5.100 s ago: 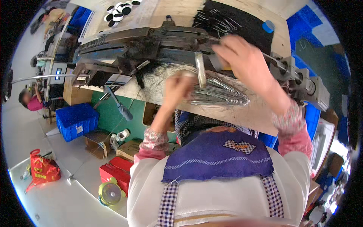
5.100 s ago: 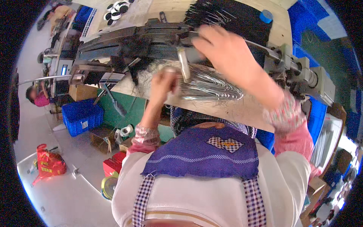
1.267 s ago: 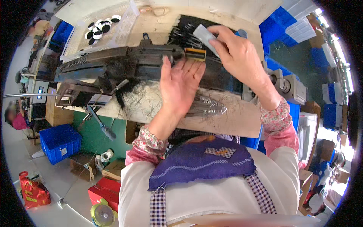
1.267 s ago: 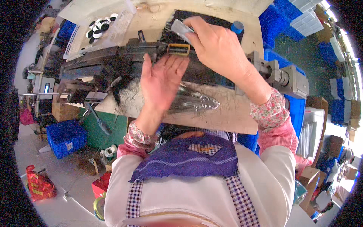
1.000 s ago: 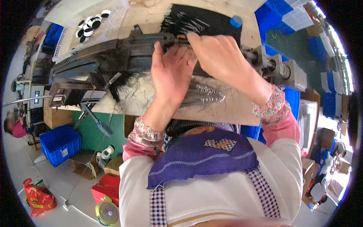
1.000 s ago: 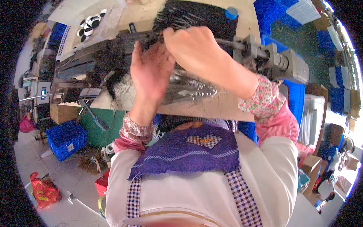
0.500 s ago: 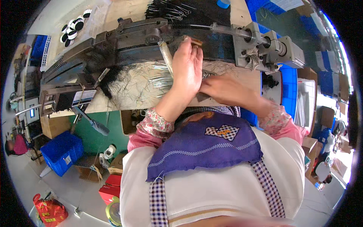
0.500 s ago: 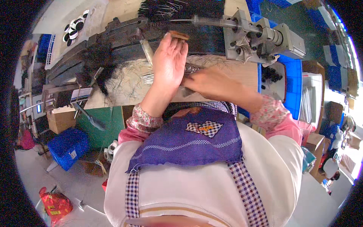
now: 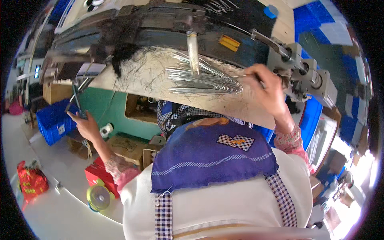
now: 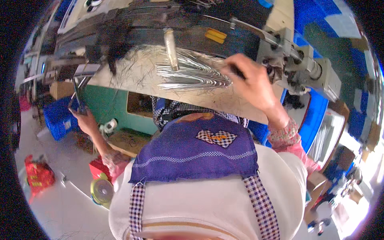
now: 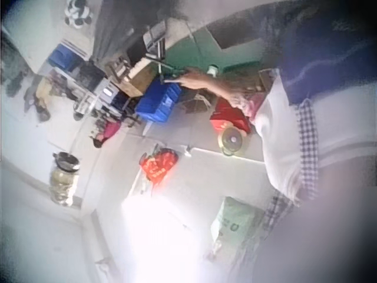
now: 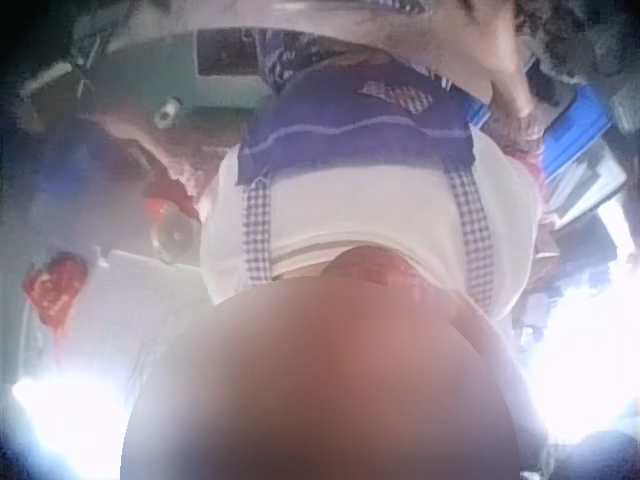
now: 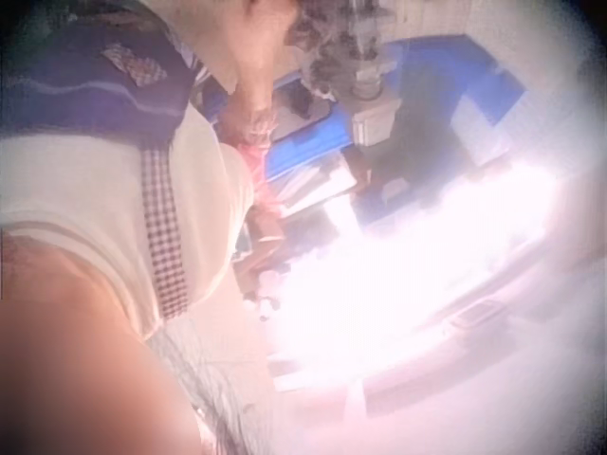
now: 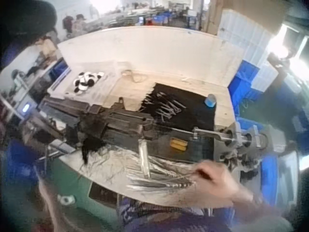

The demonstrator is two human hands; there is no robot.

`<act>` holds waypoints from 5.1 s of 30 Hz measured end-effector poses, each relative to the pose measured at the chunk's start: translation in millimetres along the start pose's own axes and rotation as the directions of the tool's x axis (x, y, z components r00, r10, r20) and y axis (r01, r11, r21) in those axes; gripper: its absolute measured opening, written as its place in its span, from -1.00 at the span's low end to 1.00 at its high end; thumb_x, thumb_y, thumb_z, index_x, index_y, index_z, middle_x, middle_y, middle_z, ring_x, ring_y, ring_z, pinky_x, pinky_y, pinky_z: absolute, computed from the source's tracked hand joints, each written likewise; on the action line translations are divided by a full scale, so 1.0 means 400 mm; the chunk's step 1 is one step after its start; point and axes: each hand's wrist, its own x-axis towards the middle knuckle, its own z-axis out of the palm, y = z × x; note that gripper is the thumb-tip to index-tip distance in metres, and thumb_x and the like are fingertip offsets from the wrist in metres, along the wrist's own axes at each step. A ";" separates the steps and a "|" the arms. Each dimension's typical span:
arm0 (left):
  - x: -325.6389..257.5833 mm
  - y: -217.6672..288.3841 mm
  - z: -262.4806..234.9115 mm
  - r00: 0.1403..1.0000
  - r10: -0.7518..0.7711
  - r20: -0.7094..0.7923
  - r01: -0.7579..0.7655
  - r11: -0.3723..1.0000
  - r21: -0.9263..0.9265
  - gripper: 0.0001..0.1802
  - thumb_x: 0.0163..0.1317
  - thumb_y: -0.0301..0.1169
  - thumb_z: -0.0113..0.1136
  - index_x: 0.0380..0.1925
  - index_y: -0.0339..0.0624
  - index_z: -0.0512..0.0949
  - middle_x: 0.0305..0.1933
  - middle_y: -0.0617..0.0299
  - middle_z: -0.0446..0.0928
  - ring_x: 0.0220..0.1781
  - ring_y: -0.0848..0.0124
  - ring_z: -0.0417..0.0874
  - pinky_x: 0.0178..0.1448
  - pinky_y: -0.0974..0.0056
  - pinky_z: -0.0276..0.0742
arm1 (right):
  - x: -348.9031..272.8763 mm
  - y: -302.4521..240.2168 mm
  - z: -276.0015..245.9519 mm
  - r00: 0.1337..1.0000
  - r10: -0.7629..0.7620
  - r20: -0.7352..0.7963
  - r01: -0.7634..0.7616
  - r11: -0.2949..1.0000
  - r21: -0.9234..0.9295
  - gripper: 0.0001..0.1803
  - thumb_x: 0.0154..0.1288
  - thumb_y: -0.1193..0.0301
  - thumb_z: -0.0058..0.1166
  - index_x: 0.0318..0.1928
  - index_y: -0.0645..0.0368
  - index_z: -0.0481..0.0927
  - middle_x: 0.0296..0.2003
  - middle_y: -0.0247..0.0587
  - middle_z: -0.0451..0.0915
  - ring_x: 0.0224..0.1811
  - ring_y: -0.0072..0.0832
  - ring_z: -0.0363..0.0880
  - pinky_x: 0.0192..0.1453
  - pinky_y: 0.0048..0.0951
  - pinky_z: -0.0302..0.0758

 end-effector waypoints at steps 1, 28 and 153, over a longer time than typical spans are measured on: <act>0.008 -0.026 -0.008 0.999 -0.038 -0.010 0.039 0.999 0.016 -0.15 0.16 -0.18 0.21 0.39 -0.10 0.03 -0.03 -0.19 0.56 -0.12 -0.10 0.62 -0.07 0.03 0.53 | -0.002 -0.004 -0.011 0.988 0.058 -0.143 -0.058 0.998 0.007 -0.82 0.16 0.63 0.07 -0.19 0.24 0.50 -0.35 -0.22 0.56 -0.26 -0.50 0.56 -0.16 -0.47 0.48; -0.324 0.725 -0.155 0.496 0.752 0.434 0.605 0.059 -0.794 -0.76 0.45 -0.31 -0.16 -0.35 -0.15 0.43 -0.34 0.25 0.35 -0.38 0.51 0.40 -0.43 0.44 0.36 | 0.202 -0.020 -0.082 0.950 -0.288 -0.121 0.198 0.854 -0.482 -0.84 0.18 0.46 0.11 -0.22 0.22 0.59 -0.30 -0.17 0.57 -0.21 -0.25 0.57 -0.20 -0.31 0.52; -0.277 0.935 -0.090 0.357 0.884 0.303 0.856 -0.180 -0.485 -0.31 0.39 0.17 -0.36 0.10 -0.25 0.30 0.15 0.01 0.38 0.30 0.22 0.32 0.39 0.11 0.18 | 0.382 -0.003 -0.132 0.860 0.247 0.446 -0.358 0.916 0.183 -0.66 0.34 0.42 -0.01 0.06 0.32 0.48 -0.31 -0.09 0.58 -0.39 -0.41 0.60 -0.26 -0.39 0.58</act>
